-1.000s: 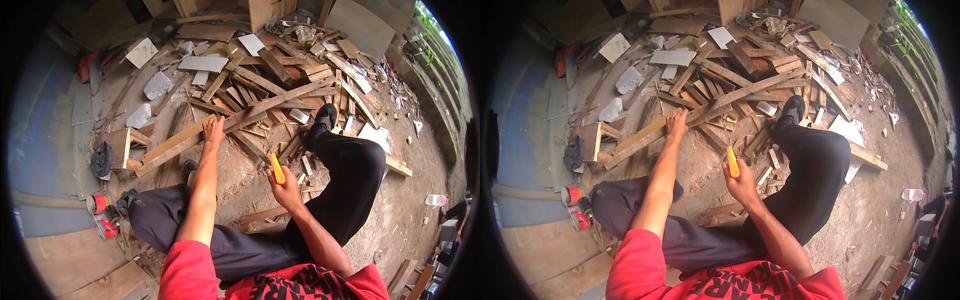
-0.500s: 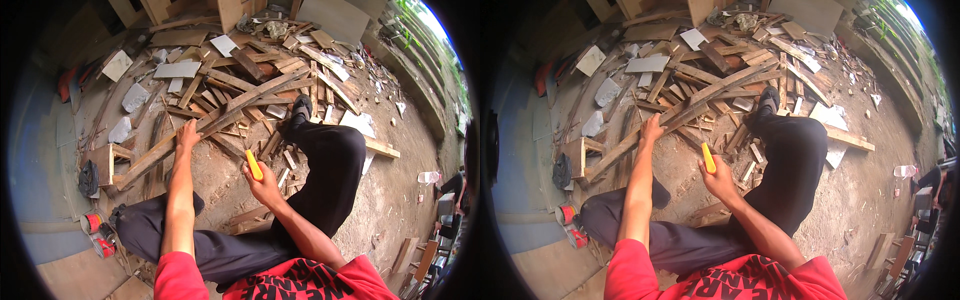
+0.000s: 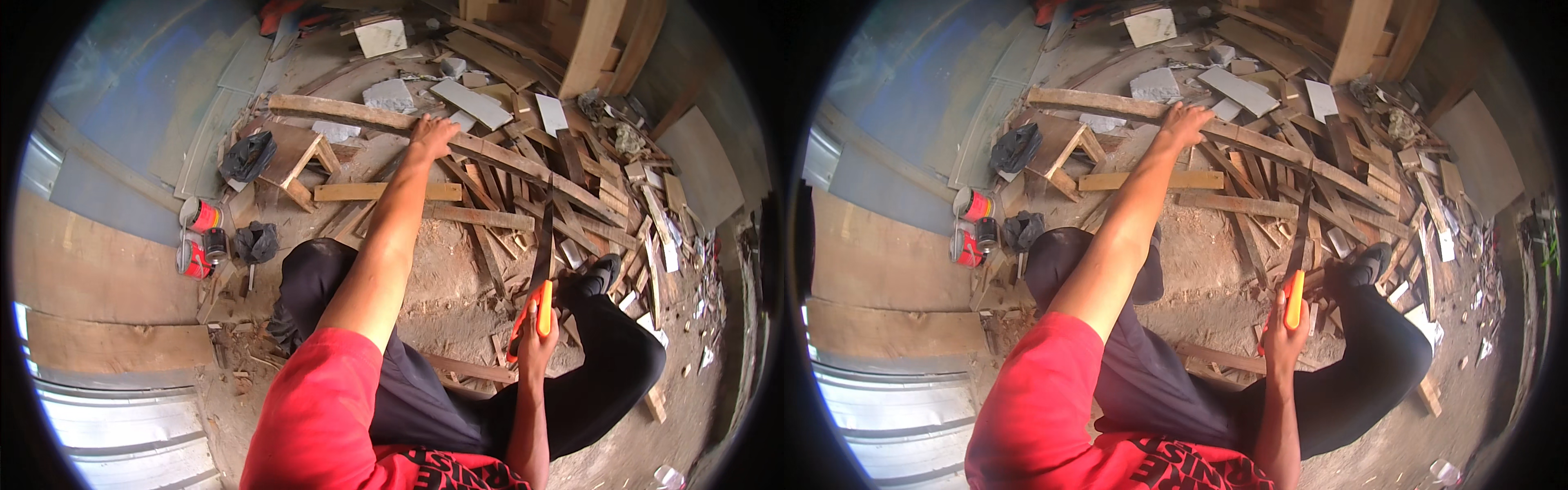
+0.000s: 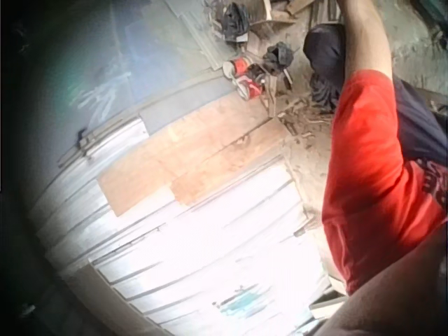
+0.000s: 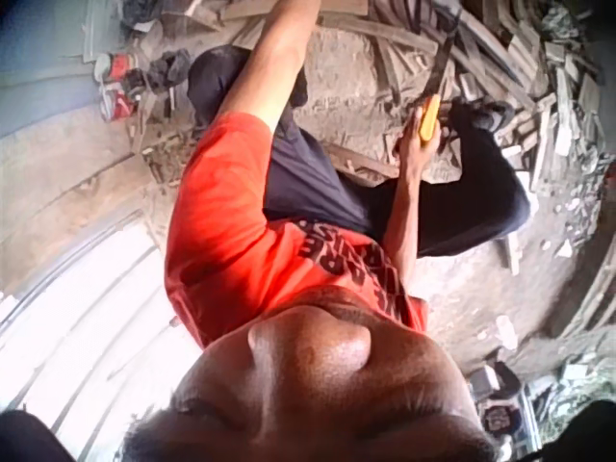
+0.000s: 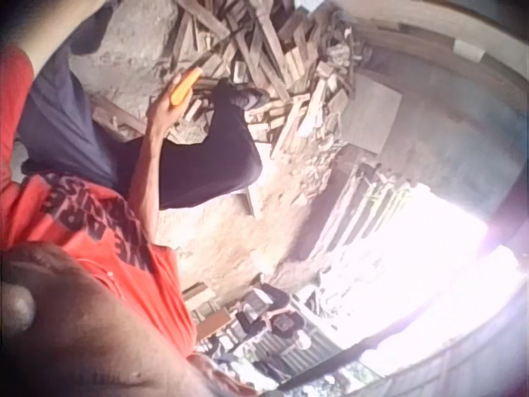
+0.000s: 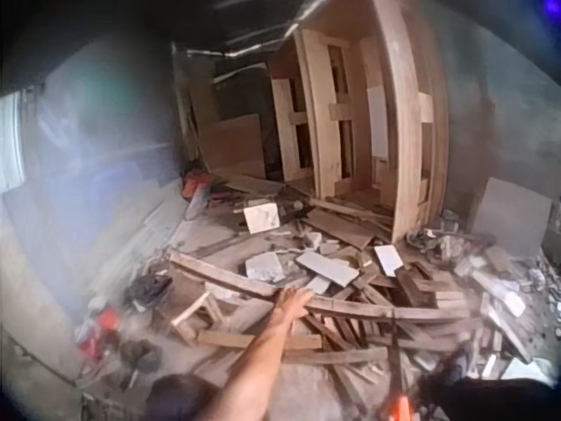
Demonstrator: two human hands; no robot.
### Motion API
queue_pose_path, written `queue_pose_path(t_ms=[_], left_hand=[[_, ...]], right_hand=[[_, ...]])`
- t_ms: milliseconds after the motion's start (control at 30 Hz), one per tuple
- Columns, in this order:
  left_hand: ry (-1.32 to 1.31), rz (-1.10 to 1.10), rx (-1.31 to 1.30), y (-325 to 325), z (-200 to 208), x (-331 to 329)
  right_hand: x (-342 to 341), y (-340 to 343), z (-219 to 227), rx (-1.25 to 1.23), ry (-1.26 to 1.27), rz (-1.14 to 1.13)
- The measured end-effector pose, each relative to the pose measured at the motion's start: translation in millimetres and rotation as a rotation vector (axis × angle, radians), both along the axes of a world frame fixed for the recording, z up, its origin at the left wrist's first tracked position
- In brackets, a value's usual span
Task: The person uses a hand saw to cut a long wooden plank into smaller pieces and then uses a hammer to split the cut pieces further. The cut wood pieces are placed on the floor among other debris.
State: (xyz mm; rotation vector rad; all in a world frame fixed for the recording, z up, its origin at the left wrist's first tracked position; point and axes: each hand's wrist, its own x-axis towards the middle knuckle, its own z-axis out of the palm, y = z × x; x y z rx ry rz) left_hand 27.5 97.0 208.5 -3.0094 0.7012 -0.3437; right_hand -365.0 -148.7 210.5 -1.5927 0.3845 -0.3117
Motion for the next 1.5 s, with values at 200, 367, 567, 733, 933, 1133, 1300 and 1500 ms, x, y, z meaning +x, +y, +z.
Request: queue_pose_path(t_ms=[200,367,567,733,933,1133,1300,1500], left_hand=[[0.080,0.188,0.018,59,-39,12],[0.096,0.355,-0.085,80,-121,-4],[0.128,0.378,-0.058,74,-116,-3],[0.145,0.372,-0.096,63,-100,-29],[0.180,0.411,-0.246,69,-83,-74],[0.375,0.512,-0.418,62,-59,-102],[0.156,0.471,-0.427,103,-75,-106],[0.366,0.506,-0.358,99,-76,-151]], right_hand=[[2,-2,-1,-0.067,0.076,0.047],[5,-1,-28,-0.098,0.165,0.134],[12,12,-25,-0.121,0.185,0.144],[10,25,-16,-0.163,0.150,0.160],[8,49,14,-0.005,0.111,0.202],[33,74,46,0.303,0.061,0.233],[38,115,54,0.382,-0.133,0.216],[26,118,16,0.317,-0.054,0.234]])
